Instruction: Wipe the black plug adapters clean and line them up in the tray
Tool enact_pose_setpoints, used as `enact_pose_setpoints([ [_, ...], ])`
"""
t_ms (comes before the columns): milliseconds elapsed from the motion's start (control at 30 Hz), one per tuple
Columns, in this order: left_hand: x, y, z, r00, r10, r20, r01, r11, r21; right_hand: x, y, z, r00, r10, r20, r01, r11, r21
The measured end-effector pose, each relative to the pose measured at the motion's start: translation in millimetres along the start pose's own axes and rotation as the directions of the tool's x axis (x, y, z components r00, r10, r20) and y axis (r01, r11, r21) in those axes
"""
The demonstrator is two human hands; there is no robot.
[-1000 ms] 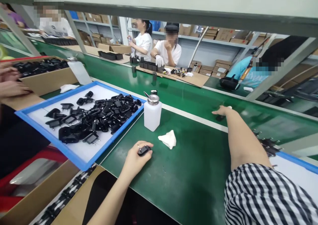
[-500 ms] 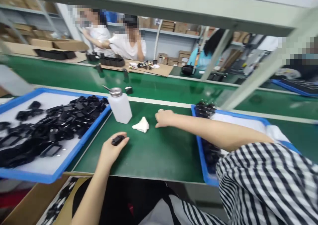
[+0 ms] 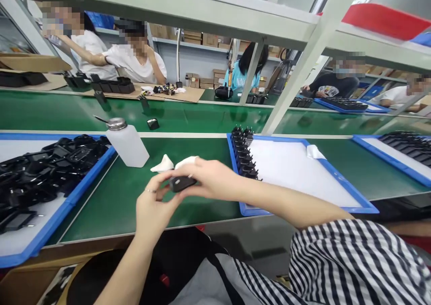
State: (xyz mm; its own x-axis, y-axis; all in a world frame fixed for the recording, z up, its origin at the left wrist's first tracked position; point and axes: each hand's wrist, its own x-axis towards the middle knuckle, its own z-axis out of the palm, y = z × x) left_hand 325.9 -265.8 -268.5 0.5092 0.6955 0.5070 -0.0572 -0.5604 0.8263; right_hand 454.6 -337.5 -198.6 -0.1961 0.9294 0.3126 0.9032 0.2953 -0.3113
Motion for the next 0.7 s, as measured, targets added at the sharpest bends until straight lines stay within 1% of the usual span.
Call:
enact_pose_setpoints([
  [33, 3, 4, 5.2, 1.0, 0.003, 0.006, -0.003, 0.999, -0.042, -9, 7, -12, 0.993, 0.075, -0.093, -0.077, 0.997, -0.025],
  [67, 5, 5, 7.3, 1.0, 0.006, 0.022, -0.005, 0.999, -0.052, -18, 19, -25, 0.969, 0.173, -0.177, -0.185, 0.982, -0.051],
  [100, 7, 3, 6.5, 0.999, 0.006, 0.049, -0.005, 1.0, -0.026, -27, 35, -39, 0.921, 0.295, -0.255, -0.323, 0.943, -0.079],
  [133, 7, -1, 3.4, 0.997, -0.005, 0.079, 0.003, 1.0, 0.027, -37, 53, -52, 0.837, 0.421, -0.351, -0.479, 0.872, -0.097],
  [167, 7, -7, -1.2, 0.993, -0.032, 0.11, 0.023, 0.996, 0.086, -47, 74, -64, 0.744, 0.544, -0.388, -0.615, 0.784, -0.08],
  [200, 6, -15, -6.7, 0.987, -0.076, 0.142, 0.057, 0.989, 0.133, -56, 97, -72, 0.643, 0.649, -0.407, -0.724, 0.688, -0.047],
  [233, 4, -23, -12.4, 0.976, -0.13, 0.172, 0.102, 0.981, 0.162, -64, 119, -77, 0.553, 0.738, -0.387, -0.804, 0.595, -0.014],
  [267, 2, -32, -17.7, 0.962, -0.188, 0.2, 0.153, 0.972, 0.178, -71, 140, -78, 0.502, 0.797, -0.336, -0.844, 0.536, 0.012],
  [300, -1, -40, -22.2, 0.946, -0.24, 0.22, 0.201, 0.962, 0.186, -76, 159, -74, 0.467, 0.834, -0.295, -0.865, 0.499, 0.042],
  [333, -4, -48, -25.8, 0.931, -0.283, 0.23, 0.242, 0.951, 0.19, -79, 176, -67, 0.458, 0.853, -0.25, -0.87, 0.488, 0.07],
  [367, -7, -54, -28.6, 0.92, -0.316, 0.231, 0.274, 0.942, 0.194, -80, 189, -58, 0.461, 0.86, -0.22, -0.866, 0.489, 0.099],
  [433, -12, -65, -32.3, 0.909, -0.359, 0.214, 0.318, 0.927, 0.2, -79, 205, -39, 0.473, 0.857, -0.203, -0.851, 0.504, 0.144],
  [500, -17, -73, -35.1, 0.902, -0.386, 0.193, 0.349, 0.916, 0.199, -78, 212, -27, 0.47, 0.856, -0.217, -0.847, 0.506, 0.163],
  [567, -21, -79, -38.3, 0.899, -0.396, 0.187, 0.363, 0.913, 0.189, -78, 213, -25, 0.458, 0.864, -0.207, -0.853, 0.493, 0.17],
  [600, -23, -81, -40.2, 0.899, -0.393, 0.193, 0.362, 0.915, 0.181, -78, 212, -28, 0.475, 0.856, -0.206, -0.855, 0.504, 0.121],
  [633, -24, -82, -42.0, 0.9, -0.385, 0.203, 0.354, 0.919, 0.171, -78, 211, -31, 0.509, 0.834, -0.213, -0.849, 0.527, 0.034],
  [700, -26, -82, -44.9, 0.907, -0.357, 0.223, 0.329, 0.932, 0.153, -72, 209, -39, 0.605, 0.761, -0.234, -0.796, 0.575, -0.189],
])
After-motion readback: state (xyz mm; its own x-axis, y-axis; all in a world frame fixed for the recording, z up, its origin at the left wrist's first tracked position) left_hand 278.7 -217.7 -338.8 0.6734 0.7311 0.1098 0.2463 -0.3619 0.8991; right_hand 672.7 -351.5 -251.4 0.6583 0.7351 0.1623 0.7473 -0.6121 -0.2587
